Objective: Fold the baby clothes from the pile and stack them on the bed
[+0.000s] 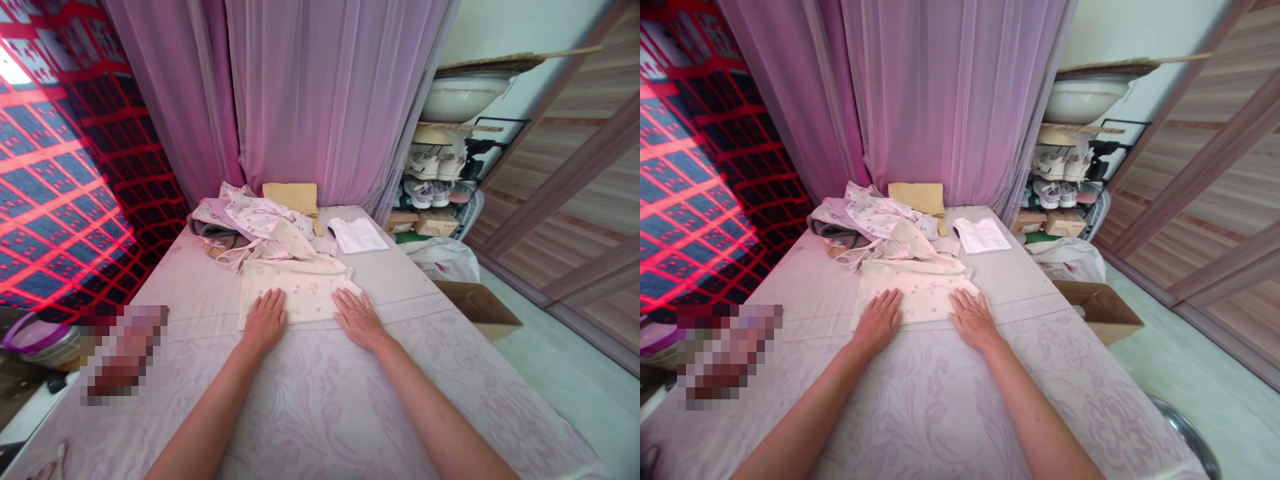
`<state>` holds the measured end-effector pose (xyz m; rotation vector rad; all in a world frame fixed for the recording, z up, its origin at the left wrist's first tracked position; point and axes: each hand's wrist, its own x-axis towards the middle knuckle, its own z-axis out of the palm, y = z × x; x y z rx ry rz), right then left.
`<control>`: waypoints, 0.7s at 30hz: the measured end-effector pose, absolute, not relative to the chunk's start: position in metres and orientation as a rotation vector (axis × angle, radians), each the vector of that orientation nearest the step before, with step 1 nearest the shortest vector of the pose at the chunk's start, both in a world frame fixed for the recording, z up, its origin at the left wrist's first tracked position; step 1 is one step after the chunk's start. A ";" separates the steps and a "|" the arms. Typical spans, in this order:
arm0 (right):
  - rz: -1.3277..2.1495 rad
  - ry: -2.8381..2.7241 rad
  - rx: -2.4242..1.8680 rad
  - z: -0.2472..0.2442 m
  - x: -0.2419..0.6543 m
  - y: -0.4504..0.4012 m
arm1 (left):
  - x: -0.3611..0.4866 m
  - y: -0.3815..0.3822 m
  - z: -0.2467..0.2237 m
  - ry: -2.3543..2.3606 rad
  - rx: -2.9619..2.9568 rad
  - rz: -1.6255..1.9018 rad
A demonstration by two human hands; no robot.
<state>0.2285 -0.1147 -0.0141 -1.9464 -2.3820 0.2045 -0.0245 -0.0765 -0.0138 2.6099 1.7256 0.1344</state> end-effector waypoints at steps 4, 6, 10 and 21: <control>0.139 -2.310 -2.014 -0.017 0.236 -0.119 | -0.016 -0.078 -0.005 1.785 2.554 0.055; 0.143 -2.311 -2.008 -0.018 0.236 -0.119 | -0.002 -0.079 -0.002 1.810 2.552 0.070; 0.140 -2.317 -1.997 -0.018 0.235 -0.118 | 0.039 -0.084 -0.007 1.659 2.623 0.184; 0.068 -1.647 -2.243 -0.034 0.259 -0.116 | 0.003 -0.092 -0.019 1.729 2.657 0.282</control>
